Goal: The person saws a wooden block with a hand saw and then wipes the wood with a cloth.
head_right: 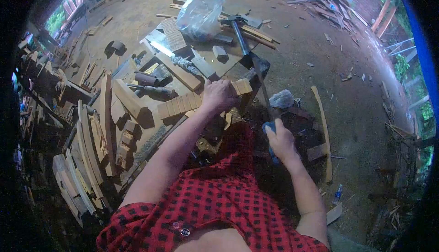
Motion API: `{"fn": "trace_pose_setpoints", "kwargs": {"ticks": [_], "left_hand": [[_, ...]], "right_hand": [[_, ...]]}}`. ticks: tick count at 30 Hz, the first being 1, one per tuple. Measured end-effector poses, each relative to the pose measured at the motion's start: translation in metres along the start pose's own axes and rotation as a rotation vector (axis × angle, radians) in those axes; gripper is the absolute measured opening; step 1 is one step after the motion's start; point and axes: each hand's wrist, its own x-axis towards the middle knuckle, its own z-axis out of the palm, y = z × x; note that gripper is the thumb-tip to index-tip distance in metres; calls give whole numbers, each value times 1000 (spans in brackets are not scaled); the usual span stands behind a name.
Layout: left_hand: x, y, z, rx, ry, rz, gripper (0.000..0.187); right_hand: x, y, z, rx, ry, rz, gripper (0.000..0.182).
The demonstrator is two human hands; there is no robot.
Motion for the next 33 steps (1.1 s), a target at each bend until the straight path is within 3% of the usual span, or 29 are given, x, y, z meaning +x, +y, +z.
{"fn": "trace_pose_setpoints", "kwargs": {"ticks": [6, 8, 15, 17, 26, 33], "left_hand": [[0, 0, 0, -12, -12, 16, 53], [-3, 1, 0, 2, 75, 52, 34], [-1, -1, 3, 18, 83, 61, 34], [2, -3, 7, 39, -2, 23, 49], [-2, 0, -1, 23, 62, 48, 41], [2, -5, 8, 12, 58, 30, 45]], "right_hand": [[31, 9, 46, -54, -27, -60, 30], [35, 12, 55, -60, -42, -45, 30], [39, 10, 62, -88, -58, -20, 29], [37, 6, 58, -108, -59, -24, 29], [35, 5, 58, -163, -97, 42, 30], [-9, 16, 39, -232, -203, 77, 31]]}}
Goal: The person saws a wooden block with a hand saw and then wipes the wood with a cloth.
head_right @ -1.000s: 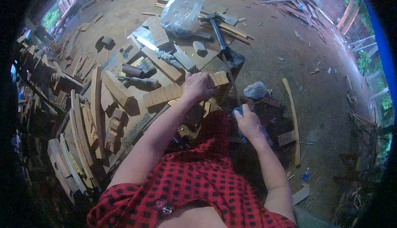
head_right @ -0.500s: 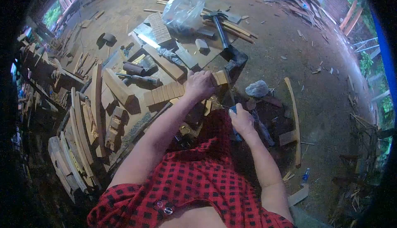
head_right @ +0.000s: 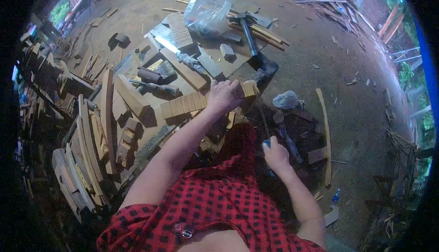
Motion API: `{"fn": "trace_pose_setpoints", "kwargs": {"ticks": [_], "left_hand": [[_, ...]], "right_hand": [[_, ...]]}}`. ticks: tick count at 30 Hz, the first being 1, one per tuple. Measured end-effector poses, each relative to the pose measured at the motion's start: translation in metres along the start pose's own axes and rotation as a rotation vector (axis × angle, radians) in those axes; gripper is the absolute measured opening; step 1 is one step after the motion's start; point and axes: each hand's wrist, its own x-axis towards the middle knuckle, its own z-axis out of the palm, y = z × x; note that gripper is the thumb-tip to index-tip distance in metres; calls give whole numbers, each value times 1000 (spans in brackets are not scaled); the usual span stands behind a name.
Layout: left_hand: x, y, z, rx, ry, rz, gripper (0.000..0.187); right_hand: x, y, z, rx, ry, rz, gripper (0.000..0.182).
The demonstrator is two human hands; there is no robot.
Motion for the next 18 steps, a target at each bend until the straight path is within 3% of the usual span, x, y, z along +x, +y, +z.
{"fn": "trace_pose_setpoints", "kwargs": {"ticks": [9, 18], "left_hand": [[-2, 4, -9, 0, -69, -9, 57], [-3, 3, -8, -41, -59, -15, 44]], "right_hand": [[92, -30, 1, 35, 117, -102, 32], [1, -7, -1, 30, 3, 28, 34]]}}
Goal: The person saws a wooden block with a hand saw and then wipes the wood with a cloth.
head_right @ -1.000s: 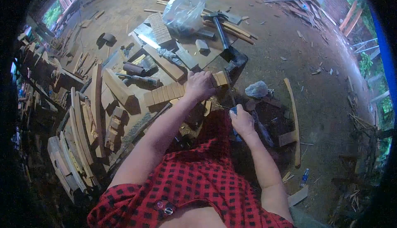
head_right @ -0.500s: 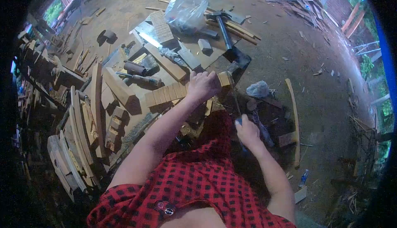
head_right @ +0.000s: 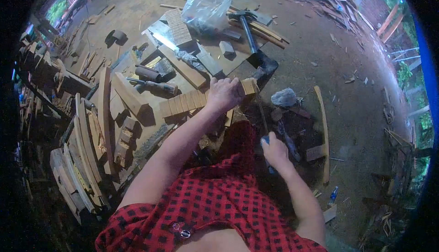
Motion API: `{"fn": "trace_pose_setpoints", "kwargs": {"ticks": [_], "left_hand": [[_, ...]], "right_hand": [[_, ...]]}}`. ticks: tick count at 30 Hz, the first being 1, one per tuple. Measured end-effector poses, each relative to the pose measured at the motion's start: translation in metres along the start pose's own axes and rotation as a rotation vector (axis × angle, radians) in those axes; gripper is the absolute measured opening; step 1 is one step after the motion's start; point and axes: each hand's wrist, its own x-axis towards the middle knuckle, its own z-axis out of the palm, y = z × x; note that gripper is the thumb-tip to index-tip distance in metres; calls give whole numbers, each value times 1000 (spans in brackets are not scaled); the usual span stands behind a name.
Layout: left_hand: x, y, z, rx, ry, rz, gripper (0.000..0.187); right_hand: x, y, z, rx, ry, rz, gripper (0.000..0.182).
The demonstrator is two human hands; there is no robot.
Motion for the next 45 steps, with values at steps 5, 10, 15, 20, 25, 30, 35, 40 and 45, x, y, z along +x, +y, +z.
{"fn": "trace_pose_setpoints", "kwargs": {"ticks": [5, 10, 15, 20, 25, 30, 35, 40, 45], "left_hand": [[1, -2, 4, -4, 53, 17, 38], [0, -1, 1, -10, 33, 13, 39], [4, -1, 1, -8, 20, -21, 40], [1, -2, 3, -4, 23, 10, 46], [0, -3, 2, -6, 27, 8, 48], [3, -3, 5, -11, 21, -3, 45], [1, -2, 1, -33, 28, 5, 39], [1, -1, 1, -27, 28, -18, 41], [1, -2, 0, -44, -2, -15, 46]], "right_hand": [[90, -22, -2, -4, 46, -133, 34], [86, -21, -6, 18, 23, -103, 33], [6, -3, -4, 3, 14, -10, 33], [51, -19, -8, 52, -2, -78, 35], [108, -30, -1, 15, 87, -115, 34], [17, -9, -4, -27, -7, -14, 35], [13, -2, 0, 4, 19, -19, 34], [106, -30, 1, -9, 95, -128, 34], [63, -25, -7, 5, 37, -67, 34]]}}
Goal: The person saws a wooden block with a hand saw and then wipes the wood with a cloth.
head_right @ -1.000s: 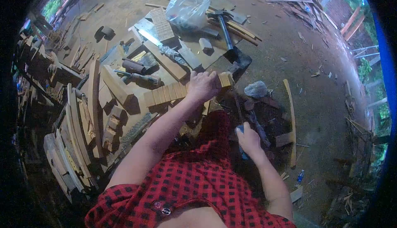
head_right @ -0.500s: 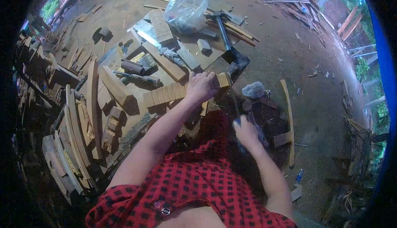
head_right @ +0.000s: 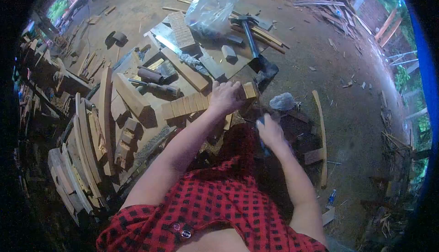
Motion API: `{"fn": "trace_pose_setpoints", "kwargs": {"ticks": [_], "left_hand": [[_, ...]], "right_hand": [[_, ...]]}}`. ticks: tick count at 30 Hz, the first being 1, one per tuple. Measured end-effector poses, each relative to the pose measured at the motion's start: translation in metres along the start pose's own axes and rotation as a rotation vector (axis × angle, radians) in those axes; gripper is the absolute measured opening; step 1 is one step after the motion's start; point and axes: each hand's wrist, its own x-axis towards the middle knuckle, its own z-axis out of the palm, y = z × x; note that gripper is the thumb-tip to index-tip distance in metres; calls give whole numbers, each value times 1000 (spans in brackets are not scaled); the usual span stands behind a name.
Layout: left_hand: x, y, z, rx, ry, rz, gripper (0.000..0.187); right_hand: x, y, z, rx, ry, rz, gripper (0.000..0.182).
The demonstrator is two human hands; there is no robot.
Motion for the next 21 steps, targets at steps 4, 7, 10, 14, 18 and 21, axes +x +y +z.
{"fn": "trace_pose_setpoints", "kwargs": {"ticks": [4, 7, 10, 14, 18, 21], "left_hand": [[1, -3, -1, 7, 24, 24, 48], [-2, 1, -1, 20, 3, 33, 47], [0, 1, 1, 30, 10, 25, 45], [1, 2, 0, 40, 15, 2, 39], [1, -1, 6, 27, 55, 20, 40], [3, -3, 10, 33, 37, 15, 42]], "right_hand": [[-63, 16, 7, 4, -30, 131, 36], [-35, 7, -1, 22, -33, 68, 36], [28, -6, 5, -48, 59, -16, 34], [39, -8, 5, -39, 85, -11, 34], [-42, 6, 3, -30, -17, 43, 35], [-72, 23, 9, -11, 27, 54, 34]]}}
